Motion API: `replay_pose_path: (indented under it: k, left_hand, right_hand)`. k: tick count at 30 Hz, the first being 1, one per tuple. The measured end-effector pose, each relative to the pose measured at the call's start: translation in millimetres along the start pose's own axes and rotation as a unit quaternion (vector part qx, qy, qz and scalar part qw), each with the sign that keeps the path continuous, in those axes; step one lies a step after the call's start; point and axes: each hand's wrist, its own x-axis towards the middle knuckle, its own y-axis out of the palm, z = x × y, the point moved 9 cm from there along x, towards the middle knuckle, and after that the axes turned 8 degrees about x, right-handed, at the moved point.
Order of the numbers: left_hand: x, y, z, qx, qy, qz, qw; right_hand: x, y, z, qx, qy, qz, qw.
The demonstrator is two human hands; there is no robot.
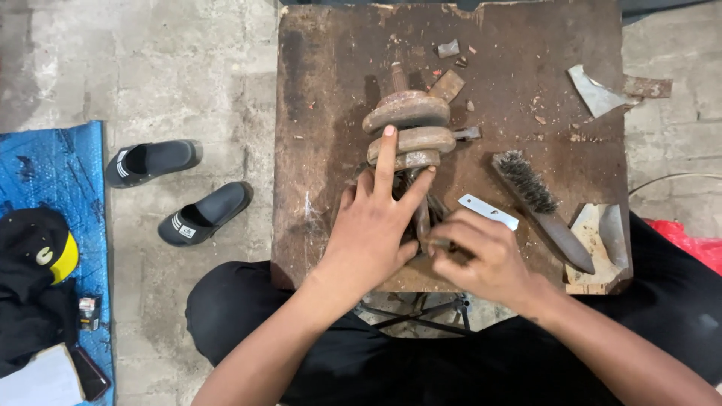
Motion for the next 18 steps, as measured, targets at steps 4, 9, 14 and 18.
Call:
replay_pose_path:
  k: [4, 9, 14, 18]
  left_hand:
    - [-2, -4, 0, 0.016, 0.004, -0.030, 0.999]
    - [-3, -3, 0, -0.007, 0.006, -0.021, 1.000]
    - [-2, -1, 0, 0.006, 0.003, -0.025, 1.000]
    - [-2, -1, 0, 0.035, 0.001, -0.034, 0.999]
  right_hand:
    - [2, 3, 6, 0.017, -0.016, 0.003, 1.000]
    - [2, 4, 8, 0.007, -0.015, 0.004, 1.000]
    - [0, 4, -1, 0.012, 0.010, 0.010, 1.000]
    - [-3, 5, 4, 0.003, -0.010, 0.007, 1.000]
